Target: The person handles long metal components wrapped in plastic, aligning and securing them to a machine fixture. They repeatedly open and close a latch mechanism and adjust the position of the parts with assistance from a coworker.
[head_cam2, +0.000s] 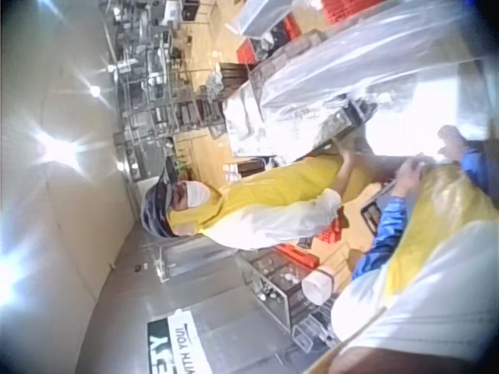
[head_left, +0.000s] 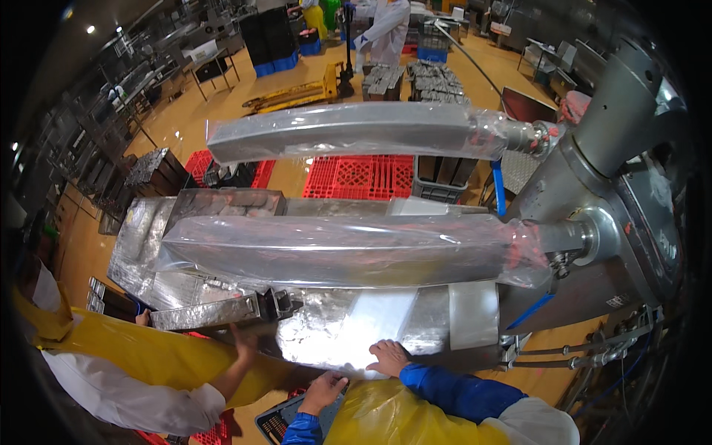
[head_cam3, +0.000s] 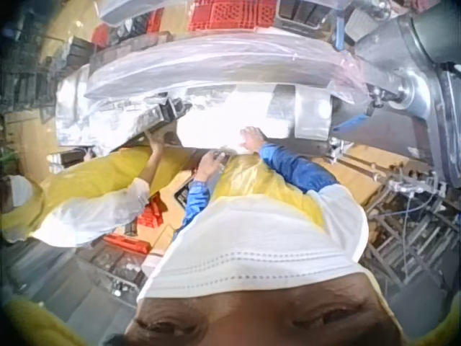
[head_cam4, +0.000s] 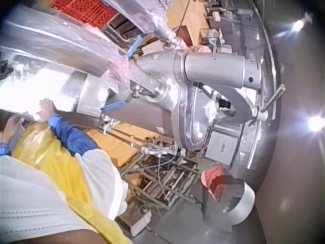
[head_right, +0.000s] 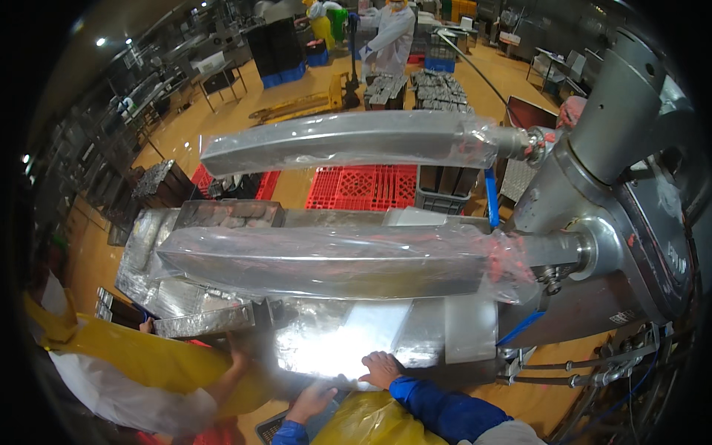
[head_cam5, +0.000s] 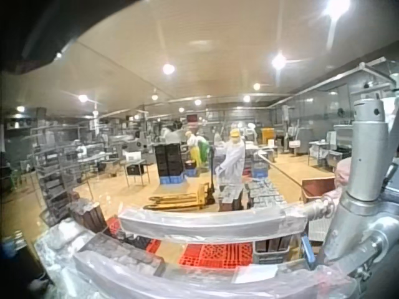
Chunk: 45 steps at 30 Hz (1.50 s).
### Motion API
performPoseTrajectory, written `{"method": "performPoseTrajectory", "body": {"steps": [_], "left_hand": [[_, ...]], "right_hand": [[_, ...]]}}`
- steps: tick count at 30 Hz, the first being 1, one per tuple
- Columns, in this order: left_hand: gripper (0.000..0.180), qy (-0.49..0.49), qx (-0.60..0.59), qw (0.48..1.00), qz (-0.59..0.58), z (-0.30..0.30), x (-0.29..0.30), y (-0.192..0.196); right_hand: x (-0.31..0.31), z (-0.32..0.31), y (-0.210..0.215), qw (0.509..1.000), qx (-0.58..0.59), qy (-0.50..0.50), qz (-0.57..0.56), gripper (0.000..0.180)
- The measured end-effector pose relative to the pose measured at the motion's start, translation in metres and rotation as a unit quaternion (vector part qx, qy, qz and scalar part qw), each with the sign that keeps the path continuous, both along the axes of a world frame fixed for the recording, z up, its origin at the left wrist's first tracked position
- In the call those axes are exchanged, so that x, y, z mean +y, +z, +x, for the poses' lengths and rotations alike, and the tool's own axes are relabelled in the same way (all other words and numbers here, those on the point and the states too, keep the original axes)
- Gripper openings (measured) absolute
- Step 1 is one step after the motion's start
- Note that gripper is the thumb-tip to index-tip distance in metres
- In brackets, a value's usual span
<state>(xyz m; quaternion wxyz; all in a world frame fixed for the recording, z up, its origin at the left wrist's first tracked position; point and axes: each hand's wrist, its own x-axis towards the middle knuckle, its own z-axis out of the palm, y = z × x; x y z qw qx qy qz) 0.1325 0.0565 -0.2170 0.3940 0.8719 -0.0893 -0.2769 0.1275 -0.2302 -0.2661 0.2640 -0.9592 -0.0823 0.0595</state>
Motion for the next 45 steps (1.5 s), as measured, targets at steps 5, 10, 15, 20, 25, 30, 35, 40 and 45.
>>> {"method": "performPoseTrajectory", "body": {"steps": [5,10,15,20,25,30,35,40,45], "left_hand": [[0.049,0.048,0.023,0.998,0.024,0.005,0.011,0.056],[0.043,0.125,0.113,0.984,-0.056,0.006,-0.001,0.046],[0.069,0.243,0.081,0.966,0.024,0.035,-0.074,0.030],[0.020,0.252,-0.006,0.928,-0.275,0.051,-0.152,0.050],[0.015,0.275,-0.081,0.926,-0.245,0.065,-0.180,0.087],[0.019,0.308,-0.070,0.878,-0.359,0.069,-0.174,0.107],[0.019,0.281,-0.132,0.892,-0.327,0.086,-0.206,0.165],[0.011,0.232,-0.190,0.883,-0.360,0.105,-0.238,0.203],[0.017,0.253,-0.215,0.860,-0.388,0.106,-0.245,0.223]], "right_hand": [[0.001,0.006,-0.003,0.999,0.014,0.006,-0.032,0.017],[-0.015,0.022,-0.025,0.987,0.107,0.036,0.111,0.023],[-0.041,0.045,0.064,0.953,0.095,-0.070,0.280,0.016],[-0.087,0.042,0.108,0.972,0.010,-0.041,0.230,0.016],[-0.168,0.001,0.115,0.806,0.130,-0.278,0.506,0.025],[-0.270,-0.053,0.145,0.688,-0.157,-0.273,0.654,0.043],[-0.258,-0.054,0.288,0.770,-0.250,-0.165,0.564,0.054],[-0.244,-0.045,0.297,0.745,-0.189,-0.225,0.598,0.037],[-0.237,-0.040,0.308,0.745,-0.216,-0.223,0.591,0.037]]}}
